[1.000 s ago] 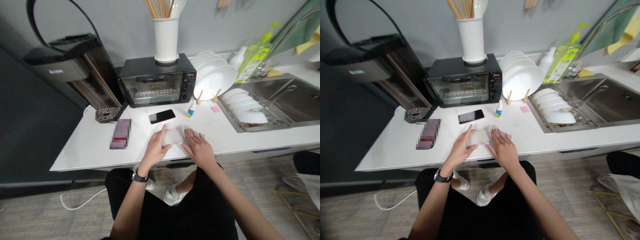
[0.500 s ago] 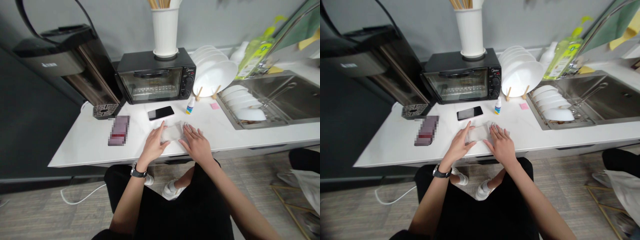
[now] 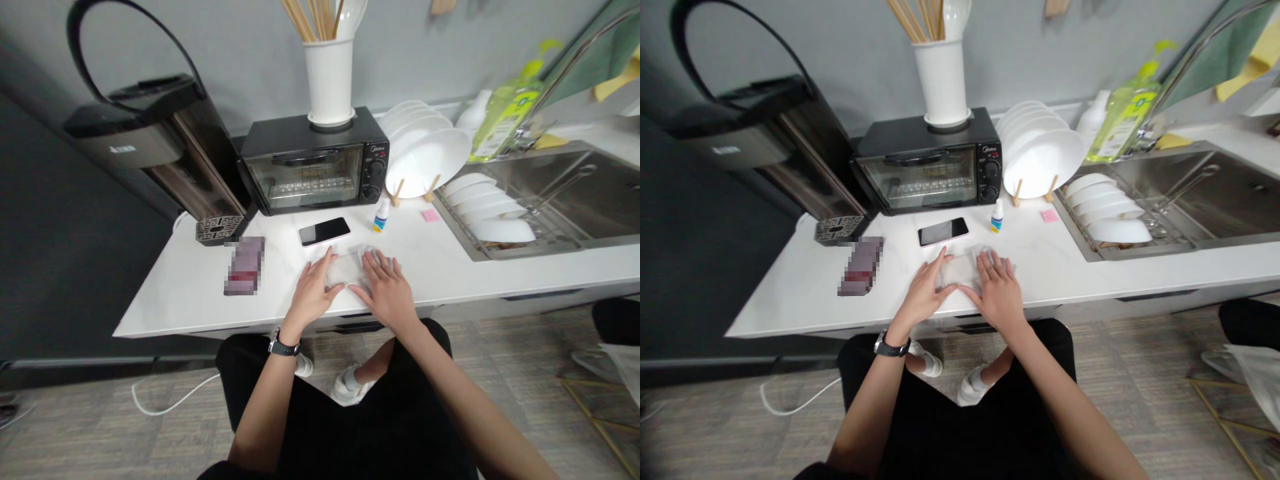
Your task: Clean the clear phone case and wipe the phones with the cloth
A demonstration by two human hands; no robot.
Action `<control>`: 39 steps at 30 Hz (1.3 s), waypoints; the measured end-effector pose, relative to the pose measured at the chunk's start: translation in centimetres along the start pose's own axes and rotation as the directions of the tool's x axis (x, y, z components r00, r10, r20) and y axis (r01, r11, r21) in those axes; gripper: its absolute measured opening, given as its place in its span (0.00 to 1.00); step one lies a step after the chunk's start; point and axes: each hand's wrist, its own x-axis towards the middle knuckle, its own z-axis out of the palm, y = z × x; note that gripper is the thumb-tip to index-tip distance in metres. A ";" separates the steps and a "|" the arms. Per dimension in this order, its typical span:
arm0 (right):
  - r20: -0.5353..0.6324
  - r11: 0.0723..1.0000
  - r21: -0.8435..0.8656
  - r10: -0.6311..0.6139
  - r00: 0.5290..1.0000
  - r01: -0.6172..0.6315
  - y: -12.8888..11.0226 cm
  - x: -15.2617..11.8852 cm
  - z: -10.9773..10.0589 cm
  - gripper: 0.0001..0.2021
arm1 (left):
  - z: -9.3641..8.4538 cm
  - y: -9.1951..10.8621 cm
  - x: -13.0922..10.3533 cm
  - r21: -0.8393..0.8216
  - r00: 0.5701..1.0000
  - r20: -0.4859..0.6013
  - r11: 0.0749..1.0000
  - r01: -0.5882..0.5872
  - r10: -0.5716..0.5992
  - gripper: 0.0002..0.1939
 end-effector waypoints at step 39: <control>-0.068 0.743 0.616 0.379 0.923 -0.260 6.5 -1.2 -2.1 0.16 | -4.1 -3.1 7.0 0.444 1.000 -0.019 0.896 0.018 -0.011 0.16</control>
